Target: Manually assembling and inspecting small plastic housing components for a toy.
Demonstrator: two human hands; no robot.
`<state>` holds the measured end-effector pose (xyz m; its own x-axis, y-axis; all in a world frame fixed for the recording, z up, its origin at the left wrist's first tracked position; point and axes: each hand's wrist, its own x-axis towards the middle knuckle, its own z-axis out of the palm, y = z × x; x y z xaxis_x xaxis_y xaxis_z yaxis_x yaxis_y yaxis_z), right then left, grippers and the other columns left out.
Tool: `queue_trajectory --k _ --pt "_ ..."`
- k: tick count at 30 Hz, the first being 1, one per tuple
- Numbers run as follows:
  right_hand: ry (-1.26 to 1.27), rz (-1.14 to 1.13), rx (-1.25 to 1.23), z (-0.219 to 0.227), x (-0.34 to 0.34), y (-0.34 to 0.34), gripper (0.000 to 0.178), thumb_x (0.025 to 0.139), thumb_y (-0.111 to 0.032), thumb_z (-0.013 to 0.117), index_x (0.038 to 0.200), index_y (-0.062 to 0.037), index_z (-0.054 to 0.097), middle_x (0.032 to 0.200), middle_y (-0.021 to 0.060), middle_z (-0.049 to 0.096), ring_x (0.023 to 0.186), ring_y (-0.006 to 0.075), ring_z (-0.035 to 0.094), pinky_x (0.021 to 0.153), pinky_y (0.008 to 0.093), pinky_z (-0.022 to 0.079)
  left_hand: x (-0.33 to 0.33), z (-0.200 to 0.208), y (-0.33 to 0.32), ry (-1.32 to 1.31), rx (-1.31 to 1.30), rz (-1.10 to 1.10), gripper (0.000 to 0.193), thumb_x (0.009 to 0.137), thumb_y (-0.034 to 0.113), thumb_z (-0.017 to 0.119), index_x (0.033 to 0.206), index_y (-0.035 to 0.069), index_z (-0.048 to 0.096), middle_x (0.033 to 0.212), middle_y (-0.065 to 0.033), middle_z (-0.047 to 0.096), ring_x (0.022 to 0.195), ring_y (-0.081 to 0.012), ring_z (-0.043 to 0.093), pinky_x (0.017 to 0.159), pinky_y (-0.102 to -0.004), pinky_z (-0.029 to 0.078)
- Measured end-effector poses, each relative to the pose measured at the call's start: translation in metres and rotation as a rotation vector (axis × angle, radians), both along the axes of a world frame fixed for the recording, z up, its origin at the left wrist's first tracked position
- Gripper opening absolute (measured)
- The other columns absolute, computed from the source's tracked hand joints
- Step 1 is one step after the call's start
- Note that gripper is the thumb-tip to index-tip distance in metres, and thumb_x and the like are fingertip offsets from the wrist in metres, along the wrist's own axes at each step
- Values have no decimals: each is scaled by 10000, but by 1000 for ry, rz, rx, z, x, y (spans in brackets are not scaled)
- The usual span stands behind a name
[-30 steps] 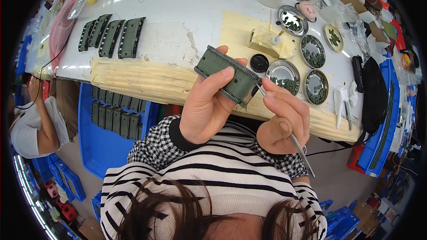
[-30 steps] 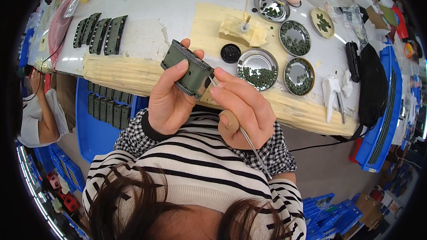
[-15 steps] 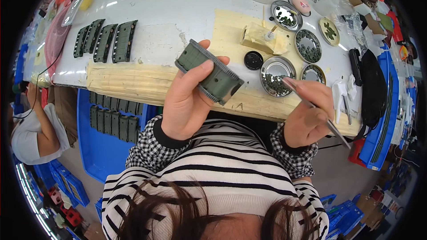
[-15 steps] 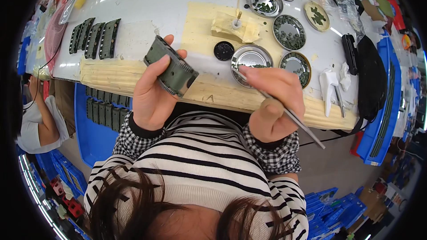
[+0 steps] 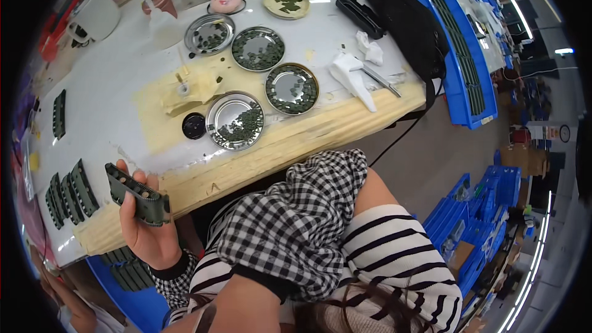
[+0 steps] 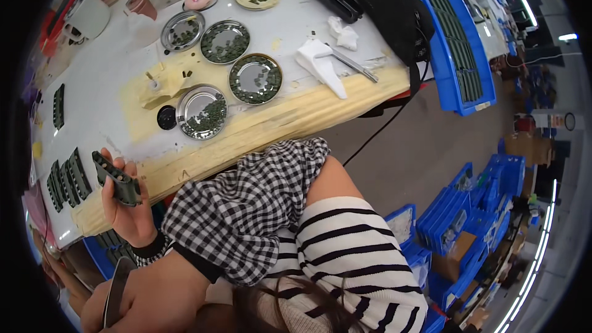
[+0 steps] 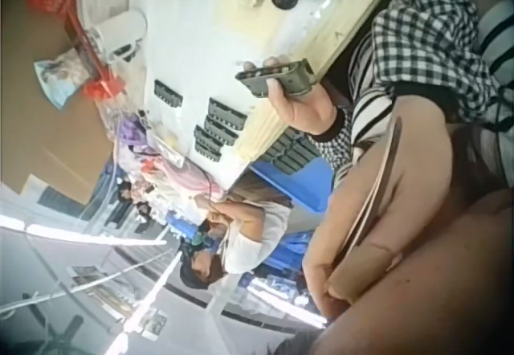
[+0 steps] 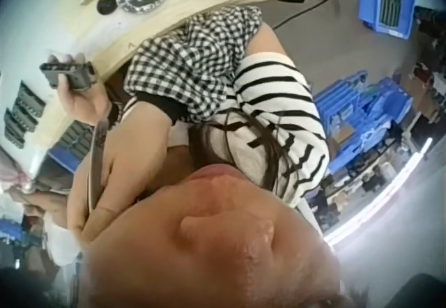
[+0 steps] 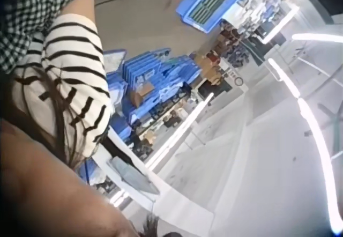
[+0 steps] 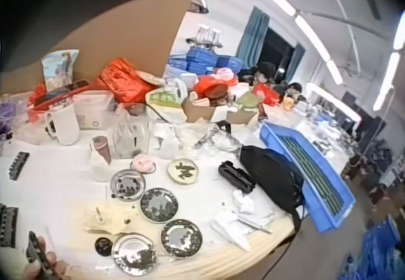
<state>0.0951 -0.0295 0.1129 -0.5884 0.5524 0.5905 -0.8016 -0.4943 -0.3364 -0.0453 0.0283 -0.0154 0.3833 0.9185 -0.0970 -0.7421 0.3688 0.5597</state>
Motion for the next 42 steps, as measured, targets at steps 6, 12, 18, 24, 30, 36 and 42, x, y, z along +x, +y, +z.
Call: queue_trajectory --k 6,12,18,24,30,36,42 --pt "84 30 25 2 -5 0 275 1022 -225 468 1043 19 594 856 70 616 757 125 584 694 245 469 -5 -2 2 55 13 54 554 968 98 485 1468 47 254 1140 -129 543 975 -193 521 803 -291 518" --pt "80 -4 30 -1 -2 -2 313 1023 -261 460 1024 22 594 854 80 611 749 134 583 688 253 466 7 1 -2 23 22 -21 560 956 82 494 1464 43 259 1143 -123 509 923 -177 490 766 -285 506" --pt "111 42 69 -4 -6 -2 353 1025 -296 452 1004 26 594 851 90 607 740 144 582 682 261 462 1 3 -5 36 9 23 567 948 64 493 1460 43 252 1141 -136 513 914 -181 486 781 -303 515" --pt "87 68 49 -12 -4 0 394 1027 -332 444 985 29 595 848 99 602 731 153 580 675 268 459 0 6 -5 5 45 -20 554 941 68 502 1447 47 278 1120 -131 531 975 -192 512 855 -321 518" --pt "-67 92 94 -34 15 8 435 1028 -368 437 965 33 595 845 109 598 723 163 579 669 276 456 -1 5 -11 40 -3 24 561 926 74 534 1434 59 294 1131 -153 557 1097 -248 552 1030 -424 458" --pt "-1147 -992 39 -77 96 -11 459 1002 -366 510 1171 59 544 968 122 683 827 165 642 802 287 488 -3 16 -9 230 -30 35 471 925 20 555 1362 37 380 1194 -138 549 1132 -270 577 976 -502 504" --pt "-1725 -1573 466 -118 126 6 121 864 -146 684 957 -70 695 864 36 700 876 218 590 828 342 418 19 20 -7 362 32 -44 660 950 9 530 1508 116 192 1244 -187 540 1083 -279 620 937 -432 541"
